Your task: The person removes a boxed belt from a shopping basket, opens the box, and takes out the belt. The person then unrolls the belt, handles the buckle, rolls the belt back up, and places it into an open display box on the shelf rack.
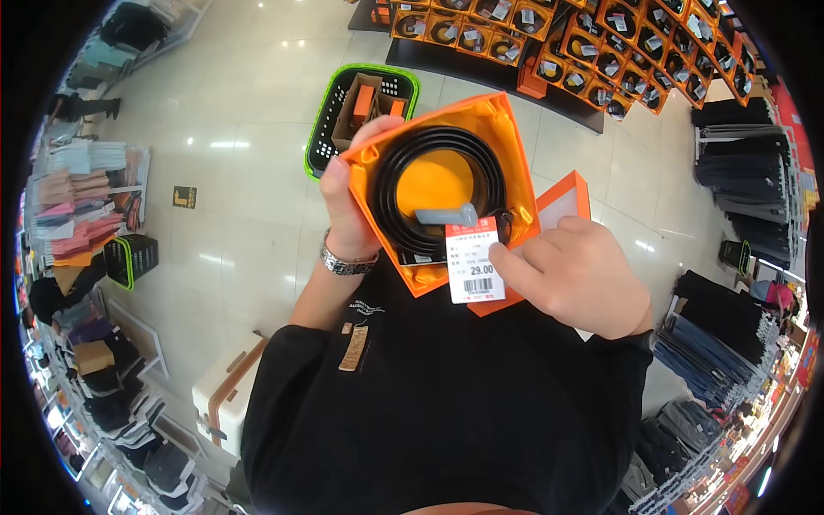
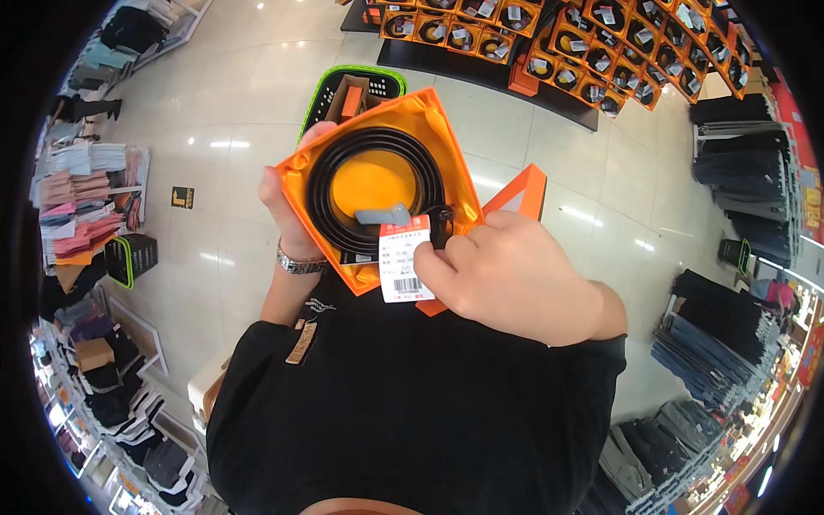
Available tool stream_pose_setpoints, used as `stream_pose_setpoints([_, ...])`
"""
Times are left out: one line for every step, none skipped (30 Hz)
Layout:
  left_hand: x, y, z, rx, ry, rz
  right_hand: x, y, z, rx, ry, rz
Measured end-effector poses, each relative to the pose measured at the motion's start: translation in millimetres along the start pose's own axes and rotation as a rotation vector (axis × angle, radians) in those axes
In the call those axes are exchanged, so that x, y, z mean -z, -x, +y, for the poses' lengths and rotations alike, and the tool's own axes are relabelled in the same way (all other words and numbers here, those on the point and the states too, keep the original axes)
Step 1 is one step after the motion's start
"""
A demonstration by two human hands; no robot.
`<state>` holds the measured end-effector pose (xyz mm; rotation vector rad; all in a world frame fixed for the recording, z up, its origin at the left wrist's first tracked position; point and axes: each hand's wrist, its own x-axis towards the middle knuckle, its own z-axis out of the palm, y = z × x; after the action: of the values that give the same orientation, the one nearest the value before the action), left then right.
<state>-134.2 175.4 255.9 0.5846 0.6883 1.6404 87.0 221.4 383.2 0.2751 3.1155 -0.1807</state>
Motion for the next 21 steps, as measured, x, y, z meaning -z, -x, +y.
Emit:
stream_pose_setpoints([-1.7, -1.3, 2.6, -0.006, 0.02, 0.019, -4.0, 1.6, 0.3, 0.011, 0.027, 0.071])
stream_pose_setpoints([-1.2, -3.5, 5.3, -0.012, -0.003, 0.016, -7.8, 3.3, 1.1, 0.019, 0.056, 0.144])
stream_pose_setpoints([-1.1, -5.0, 6.2, -0.009, -0.005, 0.015, -11.2, 4.6, 2.0, 0.016, 0.054, 0.147])
stream_pose_setpoints([-1.2, -6.4, 6.5, -0.02, -0.011, 0.022, -14.7, 5.4, 3.3, 0.018, 0.068, 0.19])
stream_pose_setpoints([-1.8, -8.0, 6.5, -0.03, -0.018, 0.027, -17.1, 6.1, 4.5, 0.018, 0.082, 0.234])
stream_pose_setpoints([-2.9, -9.2, 6.0, -0.044, -0.021, 0.029, -18.6, 6.9, 5.4, 0.012, 0.079, 0.238])
stream_pose_setpoints([-3.6, -10.3, 5.3, -0.038, -0.025, 0.026, -19.9, 7.7, 6.5, 0.007, 0.082, 0.252])
stream_pose_setpoints([-4.2, -11.5, 4.7, -0.037, -0.017, 0.024, -21.0, 9.6, 7.5, 0.002, 0.086, 0.266])
stream_pose_setpoints([-4.9, -13.1, 4.2, -0.037, -0.008, 0.021, -21.9, 12.2, 8.5, -0.005, 0.086, 0.271])
stream_pose_setpoints([-3.8, -14.7, 2.4, -0.028, 0.017, 0.006, -22.5, 14.9, 10.1, -0.004, 0.071, 0.266])
stream_pose_setpoints([-6.9, -16.0, -0.3, -0.028, 0.014, -0.003, -23.1, 17.8, 12.5, -0.003, 0.057, 0.263])
stream_pose_setpoints([-11.8, -16.8, -2.4, -0.023, -0.014, 0.025, -23.8, 20.9, 14.7, -0.008, 0.067, 0.271])
stream_pose_setpoints([-16.0, -19.3, -3.8, -0.025, -0.043, 0.048, -24.5, 24.0, 16.8, -0.008, 0.063, 0.265])
stream_pose_setpoints([-14.6, -21.2, -8.3, 0.012, -0.023, 0.06, -25.2, 27.1, 18.9, -0.008, 0.061, 0.261])
stream_pose_setpoints([-15.0, -22.8, -13.9, 0.031, -0.011, 0.071, -26.7, 30.3, 21.3, -0.014, 0.085, 0.277])
stream_pose_setpoints([-16.9, -25.5, -18.9, 0.039, 0.001, 0.055, -28.5, 34.1, 23.7, -0.018, 0.052, 0.274])
stream_pose_setpoints([-19.5, -29.1, -24.2, 0.048, 0.014, 0.038, -28.2, 38.3, 27.2, -0.023, 0.02, 0.27])
stream_pose_setpoints([-22.0, -32.7, -29.7, 0.065, 0.031, 0.035, -25.5, 43.1, 31.0, -0.028, 0.029, 0.239])
stream_pose_setpoints([-26.6, -36.6, -33.2, 0.085, 0.023, 0.058, -21.7, 48.1, 34.6, -0.04, 0.056, 0.254])
stream_pose_setpoints([-29.1, -41.4, -38.9, 0.095, 0.046, 0.052, -18.4, 53.1, 37.4, -0.101, -0.016, 0.209])
stream_pose_setpoints([-29.5, -47.0, -46.5, 0.109, 0.069, 0.049, -15.5, 58.7, 41.7, -0.163, -0.092, 0.166])
